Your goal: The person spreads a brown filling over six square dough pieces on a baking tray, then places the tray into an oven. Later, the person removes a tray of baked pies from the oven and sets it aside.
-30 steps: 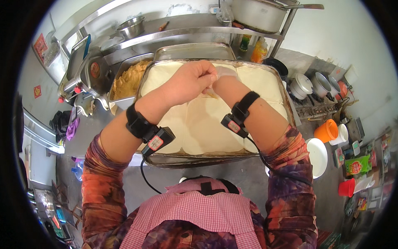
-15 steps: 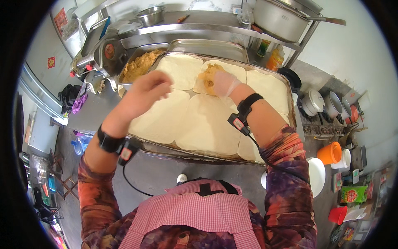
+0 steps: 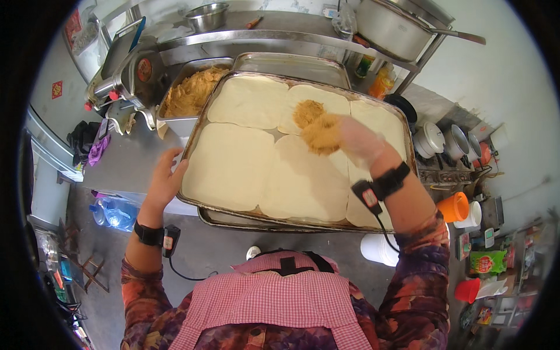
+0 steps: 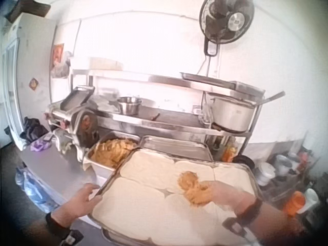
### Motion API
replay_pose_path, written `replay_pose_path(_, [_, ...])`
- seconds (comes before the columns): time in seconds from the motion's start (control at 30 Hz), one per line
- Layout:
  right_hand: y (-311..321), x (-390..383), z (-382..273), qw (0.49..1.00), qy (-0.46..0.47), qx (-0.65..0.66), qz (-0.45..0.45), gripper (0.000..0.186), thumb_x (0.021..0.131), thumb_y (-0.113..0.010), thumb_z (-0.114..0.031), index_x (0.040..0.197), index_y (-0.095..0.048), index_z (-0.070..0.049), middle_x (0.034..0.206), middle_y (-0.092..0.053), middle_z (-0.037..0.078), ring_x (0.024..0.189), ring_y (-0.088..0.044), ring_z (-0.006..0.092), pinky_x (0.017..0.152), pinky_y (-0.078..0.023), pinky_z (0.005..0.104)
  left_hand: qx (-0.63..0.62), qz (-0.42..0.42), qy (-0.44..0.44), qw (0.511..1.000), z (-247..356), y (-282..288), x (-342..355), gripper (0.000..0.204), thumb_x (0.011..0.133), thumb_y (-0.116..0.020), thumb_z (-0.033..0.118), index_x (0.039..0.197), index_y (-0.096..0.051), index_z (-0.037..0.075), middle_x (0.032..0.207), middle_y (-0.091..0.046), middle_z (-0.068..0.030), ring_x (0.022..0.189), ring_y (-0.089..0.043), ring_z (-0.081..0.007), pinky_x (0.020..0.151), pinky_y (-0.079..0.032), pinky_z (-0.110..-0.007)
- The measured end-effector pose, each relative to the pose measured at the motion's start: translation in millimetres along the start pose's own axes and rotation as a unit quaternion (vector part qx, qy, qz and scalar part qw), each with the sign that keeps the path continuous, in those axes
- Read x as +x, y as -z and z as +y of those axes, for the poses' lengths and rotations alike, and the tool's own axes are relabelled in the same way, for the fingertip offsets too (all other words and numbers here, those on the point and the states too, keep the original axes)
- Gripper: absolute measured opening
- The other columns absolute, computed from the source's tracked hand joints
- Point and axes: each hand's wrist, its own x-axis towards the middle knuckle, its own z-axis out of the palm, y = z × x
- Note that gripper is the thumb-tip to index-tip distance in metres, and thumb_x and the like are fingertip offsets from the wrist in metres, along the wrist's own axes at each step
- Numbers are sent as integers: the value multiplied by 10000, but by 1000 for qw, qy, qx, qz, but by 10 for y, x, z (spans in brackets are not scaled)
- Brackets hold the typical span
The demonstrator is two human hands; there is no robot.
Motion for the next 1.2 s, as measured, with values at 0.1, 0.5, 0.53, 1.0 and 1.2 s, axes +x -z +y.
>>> replay_pose_path(0.1, [-179, -24, 134, 995, -71, -42, -57, 237, 839, -671, -181, 1012, -669, -18, 922, -680, 70, 788, -615, 121, 705, -485, 255, -36, -27, 11, 999, -41, -101, 97, 359, 917, -577, 162, 1235, -516, 6, 1192, -558, -206, 1098, -536, -334, 958, -423, -392])
replay_pose_path(0.5, [-491, 312, 378, 847, 183, -498, 33, 110, 800, -585, -138, 841, -672, -85, 893, -648, 132, 897, -604, 342, 785, -493, 431, -91, -18, -27, 995, -125, -224, 108, 288, 955, -428, 7, 1221, -538, 11, 1189, -557, -165, 1107, -550, -259, 979, -416, -324])
replay_pose_path(0.53, [-486, 295, 436, 854, 223, -468, 39, 125, 800, -591, -142, 876, -678, -93, 918, -652, 127, 901, -606, 336, 790, -494, 423, -86, -14, -30, 996, -116, -222, 107, 289, 953, -422, 0, 1217, -540, 11, 1190, -556, -163, 1110, -549, -260, 980, -415, -325])
replay_pose_path(1.0, [-355, -100, 327, 755, 81, -645, 86, 208, 855, -539, -149, 983, -689, -83, 904, -675, 143, 872, -646, 333, 773, -521, 405, -65, -14, -20, 998, -109, -232, 117, 255, 953, -419, 5, 1173, -549, -1, 1158, -573, -175, 1095, -557, -301, 968, -428, -348])
replay_pose_path(1.2, [-849, 198, 472, 783, 307, -539, -47, 218, 880, -486, -112, 1021, -652, -100, 962, -668, 148, 854, -643, 332, 765, -522, 404, -50, -19, -28, 998, -48, -200, 134, 255, 949, -410, 0, 1161, -551, -9, 1148, -575, -184, 1083, -562, -321, 961, -433, -358])
